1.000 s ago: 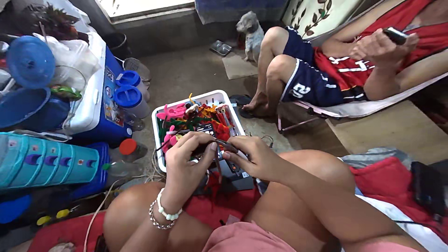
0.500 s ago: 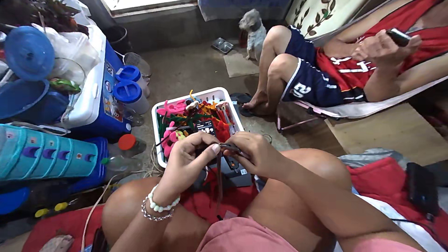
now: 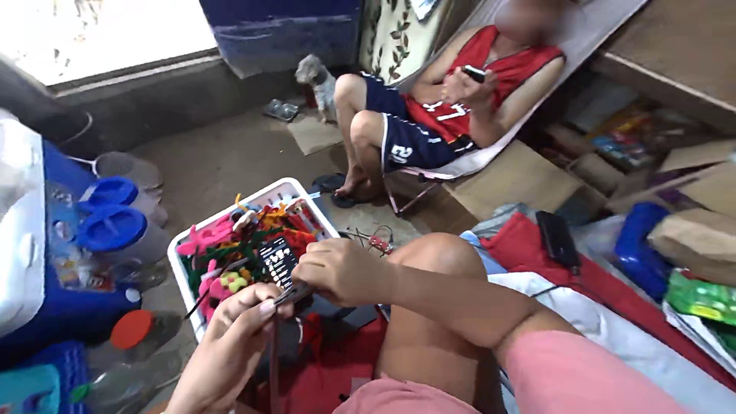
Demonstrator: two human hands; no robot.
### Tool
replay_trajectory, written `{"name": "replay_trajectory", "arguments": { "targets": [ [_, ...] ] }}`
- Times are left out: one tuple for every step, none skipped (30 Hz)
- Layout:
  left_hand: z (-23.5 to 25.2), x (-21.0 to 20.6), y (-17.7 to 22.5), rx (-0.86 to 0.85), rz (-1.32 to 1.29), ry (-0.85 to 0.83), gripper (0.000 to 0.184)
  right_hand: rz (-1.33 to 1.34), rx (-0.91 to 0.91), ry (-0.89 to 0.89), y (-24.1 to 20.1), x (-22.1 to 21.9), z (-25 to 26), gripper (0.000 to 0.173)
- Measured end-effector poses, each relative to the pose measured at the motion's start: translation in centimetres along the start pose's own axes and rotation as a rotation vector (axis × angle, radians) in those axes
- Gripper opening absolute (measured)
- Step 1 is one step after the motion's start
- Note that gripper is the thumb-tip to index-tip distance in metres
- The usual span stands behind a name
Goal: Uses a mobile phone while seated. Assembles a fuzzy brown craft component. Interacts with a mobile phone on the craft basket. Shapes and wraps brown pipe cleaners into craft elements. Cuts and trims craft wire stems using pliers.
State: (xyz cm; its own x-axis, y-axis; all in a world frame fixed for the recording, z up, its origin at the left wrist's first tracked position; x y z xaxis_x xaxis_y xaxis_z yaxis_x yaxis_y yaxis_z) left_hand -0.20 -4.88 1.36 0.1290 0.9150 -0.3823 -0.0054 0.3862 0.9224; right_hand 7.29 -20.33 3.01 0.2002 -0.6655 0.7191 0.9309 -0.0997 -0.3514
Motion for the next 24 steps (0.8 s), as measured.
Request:
{"name": "replay_trajectory", "arguments": {
  "targets": [
    [-0.1,-0.1,-0.1,0.025,-0.045,-0.009,0.014,-0.026,0.009,0.009,-0.1,0.2,0.0,0.011],
    [-0.2,-0.2,-0.3,0.050,-0.095,-0.012,0.014,-0.050,0.019,0.023,-0.2,0.3,0.0,0.011],
    [-0.2,-0.3,-0.4,0.073,-0.139,-0.017,0.014,-0.065,0.033,0.039,-0.2,0.4,0.0,0.012],
    [-0.2,-0.4,-0.6,0.091,-0.170,-0.035,0.014,-0.072,0.046,0.049,-0.3,0.5,0.0,0.012],
    [-0.3,-0.6,-0.8,0.112,-0.193,-0.054,0.014,-0.071,0.059,0.056,-0.3,0.6,0.0,0.012],
    [-0.3,-0.6,-1.0,0.131,-0.214,-0.076,0.014,-0.071,0.073,0.061,-0.3,0.7,0.0,0.012],
    [-0.4,-0.6,-1.1,0.145,-0.232,-0.097,0.014,-0.079,0.088,0.061,-0.4,0.9,0.1,0.012],
    [-0.4,-0.7,-1.2,0.156,-0.249,-0.118,0.014,-0.092,0.109,0.059,-0.4,1.0,0.1,0.012],
    [-0.5,-0.8,-1.3,0.171,-0.274,-0.142,0.014,-0.104,0.139,0.059,-0.5,1.2,0.2,0.012],
    [-0.5,-1.1,-1.5,0.189,-0.306,-0.169,0.013,-0.111,0.172,0.063,-0.5,1.3,0.3,0.012],
    [-0.6,-1.3,-1.6,0.205,-0.348,-0.193,0.014,-0.109,0.202,0.070,-0.5,1.5,0.3,0.012],
    [-0.7,-1.6,-1.8,0.214,-0.380,-0.226,0.015,-0.103,0.226,0.077,-0.5,1.6,0.3,0.012],
    [-0.7,-1.9,-1.9,0.222,-0.401,-0.261,0.015,-0.096,0.242,0.079,-0.6,1.6,0.2,0.011],
    [-0.8,-2.1,-1.9,0.227,-0.409,-0.283,0.016,-0.088,0.251,0.081,-0.6,1.6,0.2,0.011],
    [-0.8,-2.2,-1.8,0.220,-0.395,-0.293,0.016,-0.082,0.256,0.083,-0.7,1.6,0.2,0.011],
    [-0.7,-2.0,-1.7,0.199,-0.352,-0.291,0.016,-0.078,0.253,0.078,-0.6,1.7,0.2,0.011],
    [-0.6,-1.9,-1.4,0.170,-0.279,-0.263,0.016,-0.065,0.237,0.069,-0.4,1.7,0.2,0.011],
    [-0.4,-1.8,-1.0,0.134,-0.199,-0.214,0.016,-0.040,0.203,0.059,0.1,1.6,0.1,0.010],
    [-0.2,-1.8,-0.5,0.099,-0.128,-0.140,0.015,-0.013,0.146,0.038,0.6,1.4,0.0,0.010],
    [-0.1,-1.5,0.0,0.067,-0.063,-0.047,0.013,0.012,0.066,0.003,1.4,1.1,0.0,0.018],
    [0.0,-1.1,0.5,0.032,-0.022,0.039,0.013,0.049,-0.024,-0.027,2.3,0.6,0.1,0.029],
    [0.1,-0.6,1.0,-0.007,0.010,0.120,0.016,0.097,-0.117,-0.040,3.3,0.1,0.2,0.040],
    [0.3,0.0,1.5,-0.051,0.056,0.185,0.017,0.154,-0.207,-0.035,4.2,-0.4,0.3,0.047],
    [0.4,0.6,1.8,-0.094,0.118,0.228,0.016,0.220,-0.273,-0.010,5.0,-0.7,0.5,0.050]
  ]
}}
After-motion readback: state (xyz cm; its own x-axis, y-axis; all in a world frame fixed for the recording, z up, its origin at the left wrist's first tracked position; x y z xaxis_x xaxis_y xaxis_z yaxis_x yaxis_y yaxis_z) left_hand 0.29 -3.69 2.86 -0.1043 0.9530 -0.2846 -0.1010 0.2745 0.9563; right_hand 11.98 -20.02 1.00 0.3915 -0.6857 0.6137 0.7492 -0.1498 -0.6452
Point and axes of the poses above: each hand's wrist, its own z-axis towards the middle knuckle, its own x-axis out of the back of the hand, y = z × x, the point moved 5 cm from there along z, towards the middle knuckle, and after that the axes turned 4 degrees about -x, right-handed, at the moved point
